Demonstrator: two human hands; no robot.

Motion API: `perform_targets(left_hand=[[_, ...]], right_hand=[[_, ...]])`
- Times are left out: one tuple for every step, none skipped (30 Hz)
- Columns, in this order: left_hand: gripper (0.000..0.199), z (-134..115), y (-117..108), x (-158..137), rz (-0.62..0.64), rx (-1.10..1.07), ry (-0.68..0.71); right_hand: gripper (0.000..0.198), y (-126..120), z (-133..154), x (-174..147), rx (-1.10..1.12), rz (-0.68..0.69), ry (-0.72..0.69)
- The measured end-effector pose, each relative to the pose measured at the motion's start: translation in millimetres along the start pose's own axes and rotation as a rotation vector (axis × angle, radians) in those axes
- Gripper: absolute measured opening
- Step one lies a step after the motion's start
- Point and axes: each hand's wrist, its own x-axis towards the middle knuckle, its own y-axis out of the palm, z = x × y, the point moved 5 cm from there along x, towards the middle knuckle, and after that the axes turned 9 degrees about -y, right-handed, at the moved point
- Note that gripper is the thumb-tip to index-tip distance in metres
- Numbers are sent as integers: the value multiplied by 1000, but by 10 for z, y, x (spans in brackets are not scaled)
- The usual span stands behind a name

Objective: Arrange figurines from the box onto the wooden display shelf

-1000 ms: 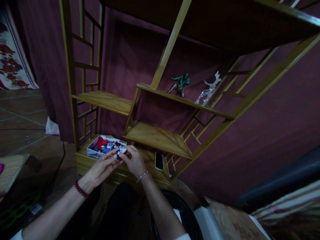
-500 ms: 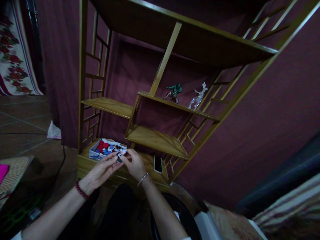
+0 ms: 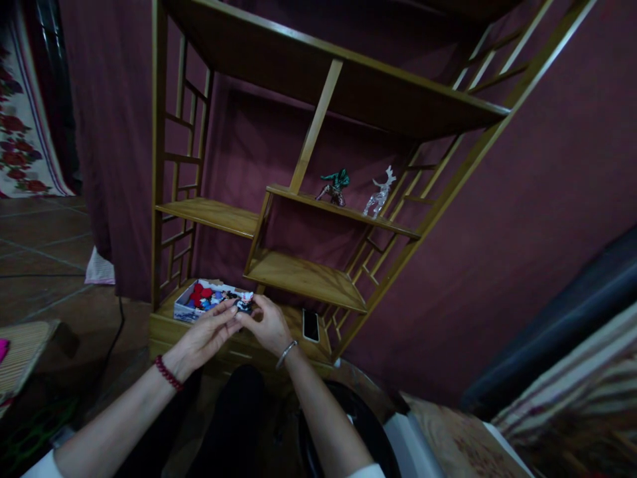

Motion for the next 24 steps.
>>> perform_targets(left_hand=[[15,6,-1,9,2,-5,1],[15,12,0,17,4,-7,1],[15,18,4,24,6,-6,-1],[15,26,9,30,4,-3,-6],[15,34,14,38,0,1,-12],[15,43,20,47,-5,8,-19],[15,51,28,59,-11,17,-25],[14,59,37,75,-14,26,-32],[14,67,45,96,-16,35,-39],[14,75,52,120,-19,43,-48],[14,84,57,149,-22,50,-56],[15,91,58,181,-29,53,-63],[15,98,55,216,-38,53,-69],[15,104,48,253,-50,52,-73],[15,109,39,293,-63,52,-76],[14,111,30,336,-76,53,-76],[14,113,21,381,-87,57,-78],[14,114,14,428,-96,65,-80],[13,114,9,478,-103,76,-82],[14,112,8,529,-110,89,-83],[14,109,11,582,-116,104,-83],[15,105,17,634,-122,119,-84],[15,102,29,685,-126,134,-86],[16,97,47,735,-127,150,-86]], right_hand=[[26,-4,-8,-1,-10,4,2],[26,-7,-21,-4,-18,6,5],[26,-10,-38,-8,-27,5,8],[26,-14,-58,-13,-36,1,10],[26,-19,-81,-18,-44,-5,11],[26,-25,-106,-23,-51,-13,10],[26,-32,-133,-26,-54,-22,11],[26,-38,-163,-29,-54,-28,14],[26,-45,-193,-30,-51,-33,18],[25,-51,-225,-28,-45,-37,24],[25,-57,-258,-25,-34,-41,31],[25,-62,-293,-19,-18,-44,38],[25,-66,-331,-11,0,-46,45],[25,-69,-372,-2,21,-47,50],[24,-70,-417,9,41,-49,55],[24,-71,-467,20,60,-50,61],[24,-74,-521,32,75,-53,68],[24,-77,-579,44,88,-57,76],[24,-83,-639,55,99,-62,85],[25,-90,-699,67,110,-68,94],[25,-100,-758,80,118,-73,104],[26,-114,-817,93,123,-81,113],[27,-133,-874,108,126,-91,123],[28,-155,-930,125,126,-103,133]])
